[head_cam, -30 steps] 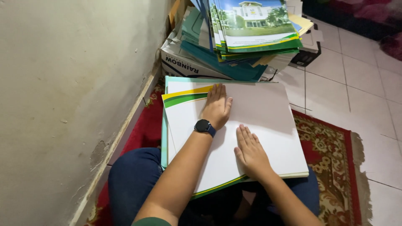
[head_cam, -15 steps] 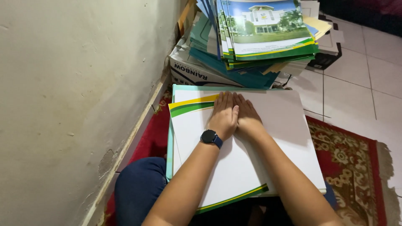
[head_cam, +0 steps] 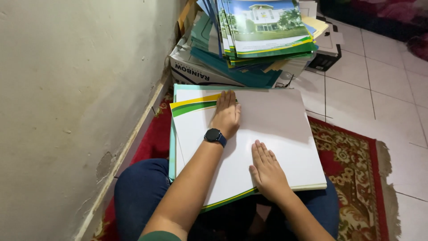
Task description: A person manually smooths and flips through the pages of printed booklets while sitting on the floor.
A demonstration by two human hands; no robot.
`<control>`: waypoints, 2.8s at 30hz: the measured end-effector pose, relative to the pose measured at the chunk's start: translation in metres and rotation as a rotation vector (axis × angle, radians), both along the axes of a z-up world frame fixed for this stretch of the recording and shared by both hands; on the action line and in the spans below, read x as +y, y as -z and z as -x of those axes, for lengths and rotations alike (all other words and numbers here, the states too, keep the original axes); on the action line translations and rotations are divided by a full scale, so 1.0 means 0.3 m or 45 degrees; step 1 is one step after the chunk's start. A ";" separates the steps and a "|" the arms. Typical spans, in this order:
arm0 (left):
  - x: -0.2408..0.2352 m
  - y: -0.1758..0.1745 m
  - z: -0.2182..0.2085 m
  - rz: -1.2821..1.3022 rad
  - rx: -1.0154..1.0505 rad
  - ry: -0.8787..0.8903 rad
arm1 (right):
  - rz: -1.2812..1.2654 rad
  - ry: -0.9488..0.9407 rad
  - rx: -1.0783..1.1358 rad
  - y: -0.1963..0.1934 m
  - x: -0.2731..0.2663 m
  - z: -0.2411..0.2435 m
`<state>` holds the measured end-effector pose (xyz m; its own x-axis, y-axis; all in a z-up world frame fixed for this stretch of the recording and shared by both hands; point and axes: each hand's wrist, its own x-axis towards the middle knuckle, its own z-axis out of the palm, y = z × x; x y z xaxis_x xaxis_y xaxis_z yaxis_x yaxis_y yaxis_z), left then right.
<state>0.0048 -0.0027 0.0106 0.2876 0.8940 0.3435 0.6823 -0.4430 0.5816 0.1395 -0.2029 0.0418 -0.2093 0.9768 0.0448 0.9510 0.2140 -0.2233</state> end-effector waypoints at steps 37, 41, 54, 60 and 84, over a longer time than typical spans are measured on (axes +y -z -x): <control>0.007 -0.032 -0.030 0.034 0.627 0.093 | 0.127 0.057 -0.162 0.011 0.015 -0.041; 0.002 -0.093 -0.029 0.133 0.633 0.084 | 0.183 0.050 -0.185 -0.005 0.019 -0.039; 0.037 -0.021 -0.039 0.093 0.579 0.057 | 0.074 -0.146 -0.228 0.049 0.353 -0.085; 0.036 -0.028 -0.034 0.094 0.468 0.059 | -0.013 -0.136 -0.194 -0.012 0.406 -0.040; 0.022 -0.105 0.005 0.261 0.259 0.105 | -0.016 -0.139 -0.466 0.095 0.658 0.021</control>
